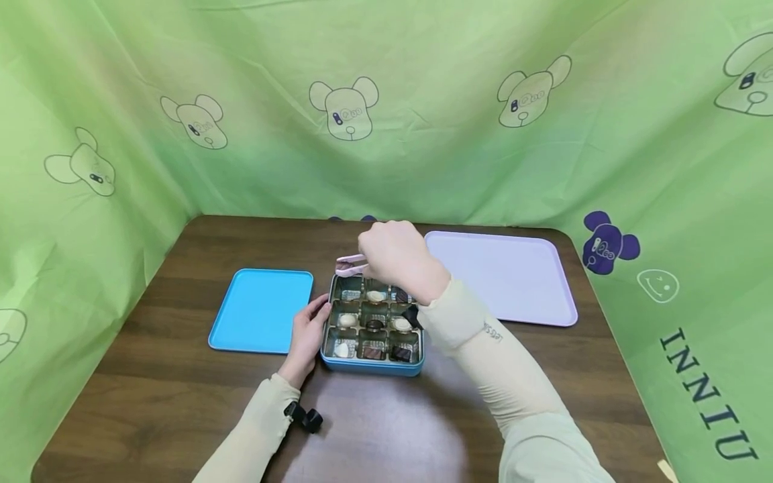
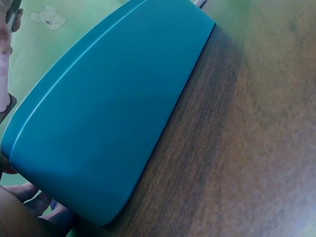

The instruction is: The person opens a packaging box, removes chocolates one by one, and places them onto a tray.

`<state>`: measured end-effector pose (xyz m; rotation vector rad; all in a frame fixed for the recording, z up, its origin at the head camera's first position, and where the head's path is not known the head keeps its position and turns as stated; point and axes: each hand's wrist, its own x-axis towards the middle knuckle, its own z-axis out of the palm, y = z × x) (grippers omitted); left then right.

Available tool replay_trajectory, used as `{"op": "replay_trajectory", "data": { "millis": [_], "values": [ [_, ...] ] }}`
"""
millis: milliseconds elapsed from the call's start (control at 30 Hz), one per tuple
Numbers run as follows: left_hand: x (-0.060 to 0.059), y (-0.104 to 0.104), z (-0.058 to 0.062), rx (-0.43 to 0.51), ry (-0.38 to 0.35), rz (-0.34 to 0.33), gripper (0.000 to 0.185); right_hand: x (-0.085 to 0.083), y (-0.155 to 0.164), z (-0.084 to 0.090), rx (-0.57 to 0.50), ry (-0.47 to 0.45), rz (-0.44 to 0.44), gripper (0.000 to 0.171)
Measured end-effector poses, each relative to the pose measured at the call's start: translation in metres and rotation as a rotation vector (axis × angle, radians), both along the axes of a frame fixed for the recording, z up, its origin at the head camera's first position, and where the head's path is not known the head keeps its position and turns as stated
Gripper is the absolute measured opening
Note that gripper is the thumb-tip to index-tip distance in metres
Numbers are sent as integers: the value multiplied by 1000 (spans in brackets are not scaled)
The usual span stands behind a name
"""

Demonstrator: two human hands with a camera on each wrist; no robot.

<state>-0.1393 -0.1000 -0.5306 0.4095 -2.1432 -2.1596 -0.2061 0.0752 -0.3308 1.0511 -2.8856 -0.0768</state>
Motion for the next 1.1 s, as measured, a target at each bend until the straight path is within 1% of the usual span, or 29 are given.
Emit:
{"op": "replay_trajectory", "data": {
  "millis": [133, 267, 467, 567, 700, 800, 933, 1000, 1100],
  "values": [
    [0, 0, -1, 3, -5, -3, 39, -1, 6, 3, -6, -19, -15, 10],
    [-1, -1, -4, 13, -3, -3, 39, -3, 12, 5, -6, -16, -31, 12],
    [1, -2, -5, 4, 10, -13, 40, -7, 26, 9, -23, -26, -85, 8],
    [7, -1, 13, -5, 9, -20, 39, -9, 34, 12, -20, -43, -115, 5],
    [16, -1, 39, -14, 5, -32, 39, -12, 45, 14, -20, -60, -164, 11],
    [17, -1, 42, -20, 7, -31, 40, -15, 55, 14, -31, -55, -201, 14],
    [16, -1, 38, -25, 6, -31, 39, -20, 70, 15, -40, -50, -235, 18],
    [12, -1, 29, -27, 5, -31, 39, -22, 78, 16, -45, -56, -252, 20],
    [5, -1, 12, -20, 5, -25, 40, -26, 90, 15, -54, -66, -282, 18]
  ]
}}
